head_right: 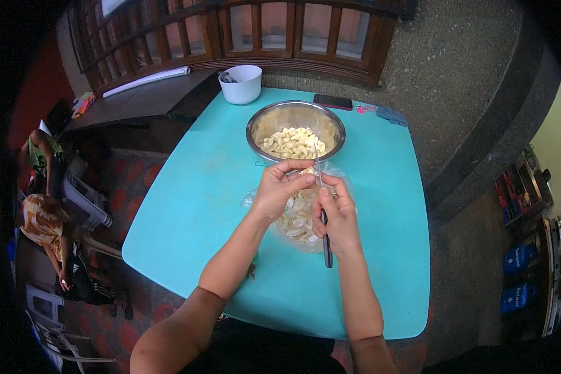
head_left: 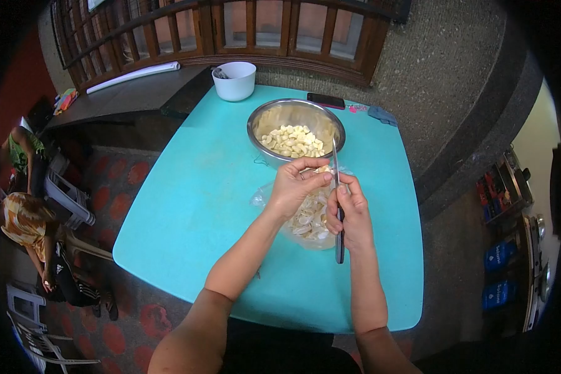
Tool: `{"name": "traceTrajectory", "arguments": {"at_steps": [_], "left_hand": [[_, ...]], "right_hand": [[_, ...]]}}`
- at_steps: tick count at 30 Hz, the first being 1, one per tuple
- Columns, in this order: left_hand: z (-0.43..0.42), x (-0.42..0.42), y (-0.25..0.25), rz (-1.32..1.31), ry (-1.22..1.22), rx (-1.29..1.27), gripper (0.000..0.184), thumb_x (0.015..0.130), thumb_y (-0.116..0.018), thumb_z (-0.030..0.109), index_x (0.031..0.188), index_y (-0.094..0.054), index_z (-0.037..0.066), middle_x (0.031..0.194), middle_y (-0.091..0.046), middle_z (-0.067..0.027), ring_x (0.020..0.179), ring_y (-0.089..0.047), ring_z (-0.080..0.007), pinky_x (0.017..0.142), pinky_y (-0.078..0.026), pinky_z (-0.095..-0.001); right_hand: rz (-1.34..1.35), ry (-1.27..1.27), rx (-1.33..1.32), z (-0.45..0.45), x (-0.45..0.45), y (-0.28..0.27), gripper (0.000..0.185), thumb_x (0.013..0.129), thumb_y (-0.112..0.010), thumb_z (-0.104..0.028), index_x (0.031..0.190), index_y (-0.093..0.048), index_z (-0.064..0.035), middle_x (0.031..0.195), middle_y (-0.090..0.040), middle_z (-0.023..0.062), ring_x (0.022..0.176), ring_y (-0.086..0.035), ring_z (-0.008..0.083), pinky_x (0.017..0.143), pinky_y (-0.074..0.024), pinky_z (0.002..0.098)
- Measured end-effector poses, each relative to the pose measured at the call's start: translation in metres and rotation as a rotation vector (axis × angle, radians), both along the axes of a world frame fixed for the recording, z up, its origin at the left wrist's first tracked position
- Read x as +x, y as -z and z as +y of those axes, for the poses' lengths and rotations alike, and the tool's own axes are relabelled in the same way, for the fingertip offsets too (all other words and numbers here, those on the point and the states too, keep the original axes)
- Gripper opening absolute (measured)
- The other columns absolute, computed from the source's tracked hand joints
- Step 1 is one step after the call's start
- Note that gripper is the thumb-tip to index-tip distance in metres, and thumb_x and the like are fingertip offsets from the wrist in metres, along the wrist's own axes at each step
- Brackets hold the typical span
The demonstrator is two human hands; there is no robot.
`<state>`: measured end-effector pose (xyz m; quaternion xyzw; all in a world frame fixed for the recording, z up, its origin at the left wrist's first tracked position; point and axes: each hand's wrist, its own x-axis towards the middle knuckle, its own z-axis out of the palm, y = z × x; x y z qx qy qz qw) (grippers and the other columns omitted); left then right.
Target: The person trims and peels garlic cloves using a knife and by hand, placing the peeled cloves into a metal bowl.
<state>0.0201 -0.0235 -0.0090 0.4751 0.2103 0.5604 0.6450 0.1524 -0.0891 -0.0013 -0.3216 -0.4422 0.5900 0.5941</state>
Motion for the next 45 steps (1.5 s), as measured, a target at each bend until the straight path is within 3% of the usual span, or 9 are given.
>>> {"name": "traceTrajectory", "arguments": {"at_steps": [6, 15, 26, 35, 45], "left_hand": [[0.005, -0.015, -0.007, -0.052, 0.104, -0.038, 0.026, 0.080, -0.066, 0.002, 0.106, -0.060, -0.003, 0.093, -0.064, -0.0094, 0.082, -0.063, -0.0136, 0.076, -0.054, -0.0263], [-0.001, -0.018, -0.015, 0.141, 0.002, 0.104, 0.026, 0.073, -0.071, -0.003, 0.097, -0.061, -0.003, 0.090, -0.065, -0.0098, 0.081, -0.064, -0.0132, 0.074, -0.053, -0.0251], [-0.005, -0.014, -0.013, 0.266, -0.126, 0.227, 0.022, 0.073, -0.073, -0.001, 0.092, -0.063, -0.003, 0.085, -0.066, -0.0093, 0.076, -0.064, -0.0104, 0.067, -0.053, -0.0210], [0.004, -0.024, -0.013, 0.085, 0.077, 0.090, 0.021, 0.087, -0.056, 0.007, 0.105, -0.061, -0.003, 0.109, -0.063, -0.0156, 0.087, -0.065, -0.0181, 0.081, -0.053, -0.0315], [0.001, -0.021, -0.017, 0.060, 0.199, 0.092, 0.034, 0.087, -0.057, 0.010, 0.119, -0.056, -0.002, 0.113, -0.061, -0.0116, 0.098, -0.059, -0.0143, 0.085, -0.048, -0.0288]], "right_hand": [[0.111, -0.052, -0.025, -0.001, 0.006, -0.005, 0.027, 0.098, -0.043, -0.023, 0.121, -0.041, -0.0094, 0.064, -0.044, 0.0012, 0.039, -0.035, 0.0050, 0.034, -0.0293, 0.0201], [-0.176, -0.120, -0.010, -0.012, 0.006, -0.023, 0.041, 0.098, -0.041, -0.022, 0.137, -0.031, -0.0138, 0.059, -0.040, -0.0018, 0.039, -0.031, 0.0034, 0.036, -0.0275, 0.0192], [-0.216, -0.043, -0.045, -0.006, 0.010, -0.015, 0.035, 0.098, -0.041, -0.022, 0.131, -0.038, -0.0123, 0.060, -0.040, -0.0022, 0.040, -0.032, 0.0035, 0.036, -0.0275, 0.0194], [-0.199, -0.057, -0.063, -0.006, 0.015, -0.017, 0.036, 0.098, -0.041, -0.022, 0.132, -0.037, -0.0132, 0.058, -0.040, -0.0021, 0.039, -0.032, 0.0036, 0.036, -0.0278, 0.0197], [-0.378, -0.053, -0.031, -0.014, 0.005, -0.026, 0.043, 0.097, -0.043, -0.020, 0.138, -0.032, -0.0195, 0.059, -0.038, -0.0046, 0.042, -0.030, 0.0024, 0.038, -0.0266, 0.0182]]}}
